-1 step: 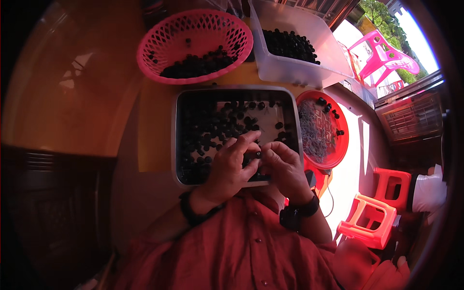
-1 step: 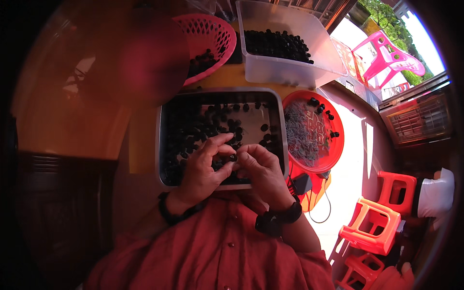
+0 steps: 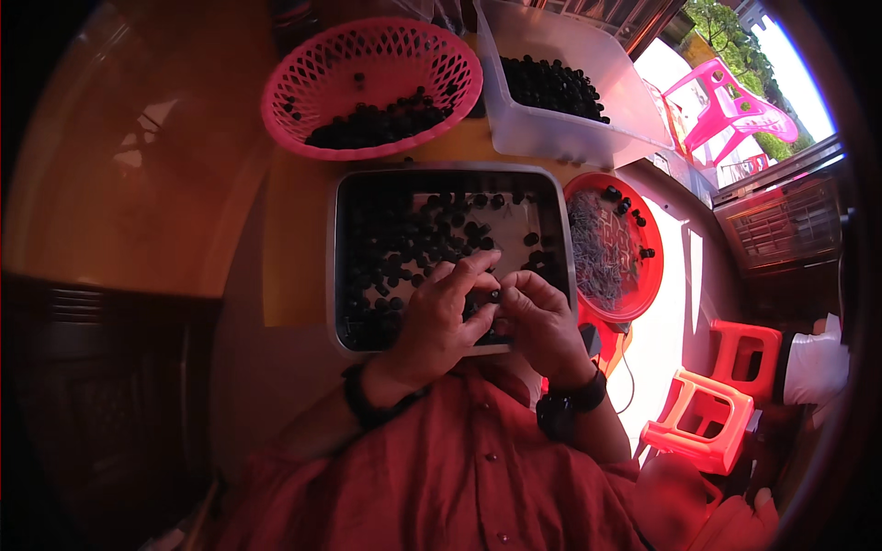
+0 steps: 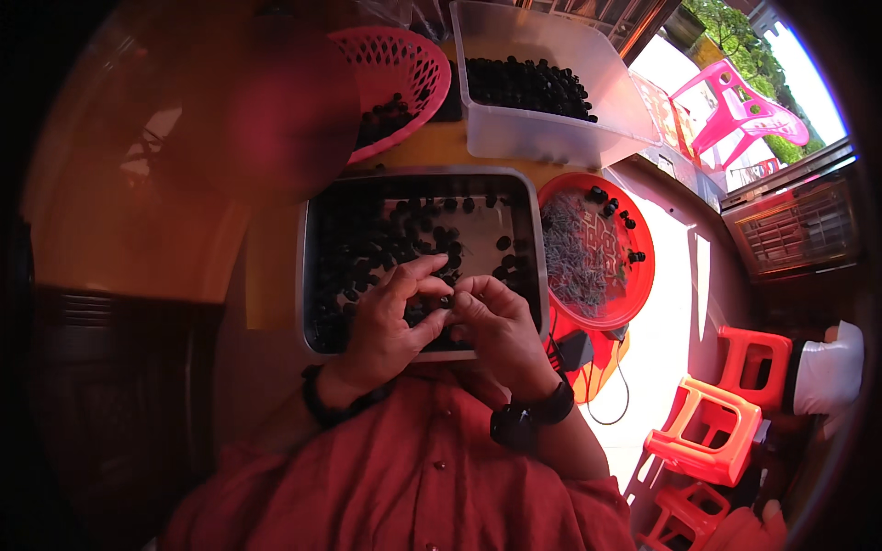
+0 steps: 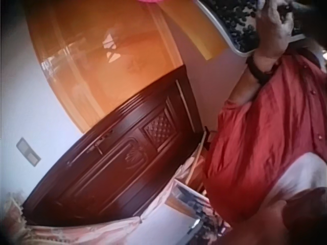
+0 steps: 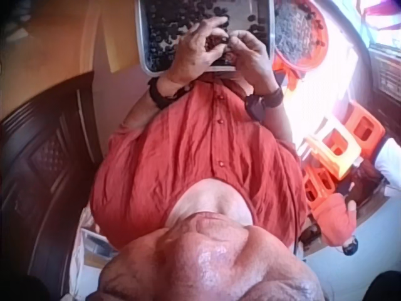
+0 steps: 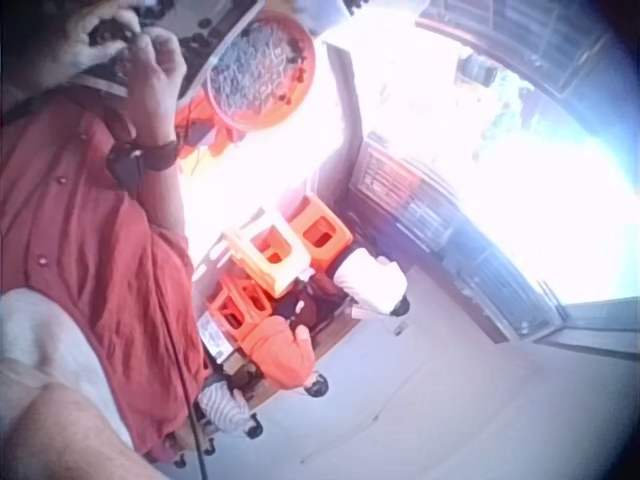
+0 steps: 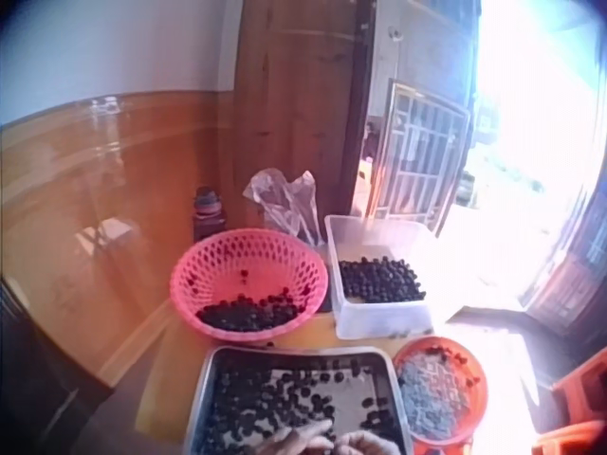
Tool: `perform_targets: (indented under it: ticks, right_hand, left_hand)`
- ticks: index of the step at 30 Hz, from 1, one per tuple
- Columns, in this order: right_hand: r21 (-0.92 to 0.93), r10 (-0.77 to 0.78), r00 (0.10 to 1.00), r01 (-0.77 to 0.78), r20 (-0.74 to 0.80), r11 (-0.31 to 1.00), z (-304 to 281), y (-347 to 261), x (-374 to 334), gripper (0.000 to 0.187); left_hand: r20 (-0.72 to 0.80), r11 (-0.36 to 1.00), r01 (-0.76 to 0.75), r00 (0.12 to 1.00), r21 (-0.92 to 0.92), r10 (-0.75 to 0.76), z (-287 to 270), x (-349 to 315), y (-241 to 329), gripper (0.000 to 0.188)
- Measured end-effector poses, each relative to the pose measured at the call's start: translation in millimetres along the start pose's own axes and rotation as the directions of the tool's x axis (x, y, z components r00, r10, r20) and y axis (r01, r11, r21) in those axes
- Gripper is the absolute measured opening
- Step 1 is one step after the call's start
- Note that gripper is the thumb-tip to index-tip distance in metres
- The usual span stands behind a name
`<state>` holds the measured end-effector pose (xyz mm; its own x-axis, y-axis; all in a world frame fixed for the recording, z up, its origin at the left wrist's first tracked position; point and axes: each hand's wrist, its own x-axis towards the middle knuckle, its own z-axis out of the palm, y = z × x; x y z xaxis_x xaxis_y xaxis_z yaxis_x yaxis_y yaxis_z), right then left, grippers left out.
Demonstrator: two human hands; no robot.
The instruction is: Inspecting and sorting small black plastic or rubber components from a large tray into separate containers.
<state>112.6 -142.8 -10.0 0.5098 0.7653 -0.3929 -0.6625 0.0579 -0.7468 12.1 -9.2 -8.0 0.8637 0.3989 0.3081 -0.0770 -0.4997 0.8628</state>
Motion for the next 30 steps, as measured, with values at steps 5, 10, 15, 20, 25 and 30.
perform_targets:
  ticks: [5, 10, 15, 20, 25, 30]
  right_hand:
    - [0.175, 0.031, 0.999, -0.036, 0.030, 0.984, -6.0, 7.7, 2.3, 0.008]
    - [0.172, -0.082, 0.996, 0.086, -0.031, 0.981, -11.3, 3.5, 1.5, 0.007]
    - [0.048, -0.124, 0.991, 0.126, -0.046, 0.991, -9.5, 6.9, -3.2, 0.007]
    - [-0.070, -0.185, 0.982, 0.181, -0.044, 0.981, -6.6, 7.0, -7.7, 0.007]
    - [-0.057, -0.200, 0.979, 0.198, -0.031, 0.979, -1.0, 10.7, -7.5, 0.011]
    - [-0.076, -0.238, 0.971, 0.239, 0.016, 0.968, 2.5, 19.9, -0.1, 0.016]
  left_hand:
    - [-0.020, 0.999, -0.025, 0.999, 0.038, 0.026, -4.0, -0.1, 3.6, 0.060]
    - [-0.129, 0.751, 0.234, 0.972, 0.618, -0.197, -34.2, -9.0, -13.7, 0.033]
    - [-0.111, 0.615, 0.201, 0.977, 0.763, -0.182, -42.6, -21.0, -29.5, 0.016]
    - [-0.114, 0.547, 0.201, 0.975, 0.813, -0.189, -35.6, -20.6, -36.4, 0.015]
    - [-0.069, 0.911, 0.407, 0.913, 0.070, -0.403, -26.5, -9.6, -16.7, 0.024]
    - [0.158, 0.834, 0.492, 0.871, -0.252, -0.466, -13.4, -8.7, -3.2, 0.021]
